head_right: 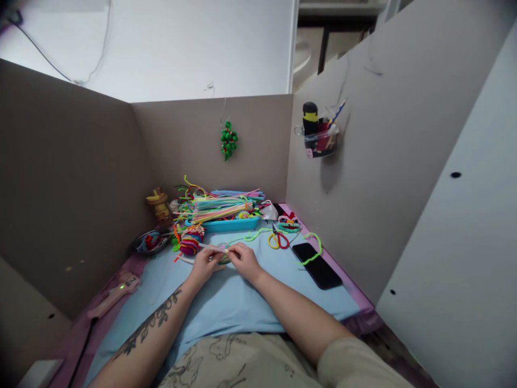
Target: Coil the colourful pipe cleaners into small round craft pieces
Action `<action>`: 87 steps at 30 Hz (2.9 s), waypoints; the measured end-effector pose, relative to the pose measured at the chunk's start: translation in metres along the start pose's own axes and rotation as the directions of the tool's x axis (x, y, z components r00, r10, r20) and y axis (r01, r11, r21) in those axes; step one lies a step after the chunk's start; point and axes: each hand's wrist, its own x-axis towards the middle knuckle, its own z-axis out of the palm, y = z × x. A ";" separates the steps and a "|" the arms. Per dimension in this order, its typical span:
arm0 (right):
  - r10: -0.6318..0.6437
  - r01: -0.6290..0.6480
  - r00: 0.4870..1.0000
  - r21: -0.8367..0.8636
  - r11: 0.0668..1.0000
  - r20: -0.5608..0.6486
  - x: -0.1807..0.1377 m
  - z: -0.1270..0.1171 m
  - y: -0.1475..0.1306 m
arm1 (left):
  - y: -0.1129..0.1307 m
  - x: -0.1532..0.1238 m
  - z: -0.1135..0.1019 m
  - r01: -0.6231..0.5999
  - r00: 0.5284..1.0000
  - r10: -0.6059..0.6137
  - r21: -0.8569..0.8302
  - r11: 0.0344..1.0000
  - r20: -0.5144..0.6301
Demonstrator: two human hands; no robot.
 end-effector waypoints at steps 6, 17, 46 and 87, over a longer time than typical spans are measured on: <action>0.003 -0.002 0.999 0.026 1.000 -0.042 -0.002 0.004 0.000 | 0.003 0.000 0.001 0.086 0.996 -0.086 -0.043 0.995 -0.003; -0.088 0.069 0.993 -0.206 0.976 -0.083 -0.002 0.008 0.007 | 0.012 -0.001 0.006 0.286 0.958 -0.275 -0.344 0.894 0.080; 0.017 -0.019 0.996 0.023 1.000 0.082 0.001 0.002 0.008 | 0.003 -0.002 0.002 0.149 0.988 -0.142 -0.120 0.982 0.066; 0.044 -0.060 0.988 0.107 0.992 0.150 0.002 -0.004 0.008 | 0.003 -0.002 -0.001 0.057 0.997 -0.052 -0.086 0.995 0.062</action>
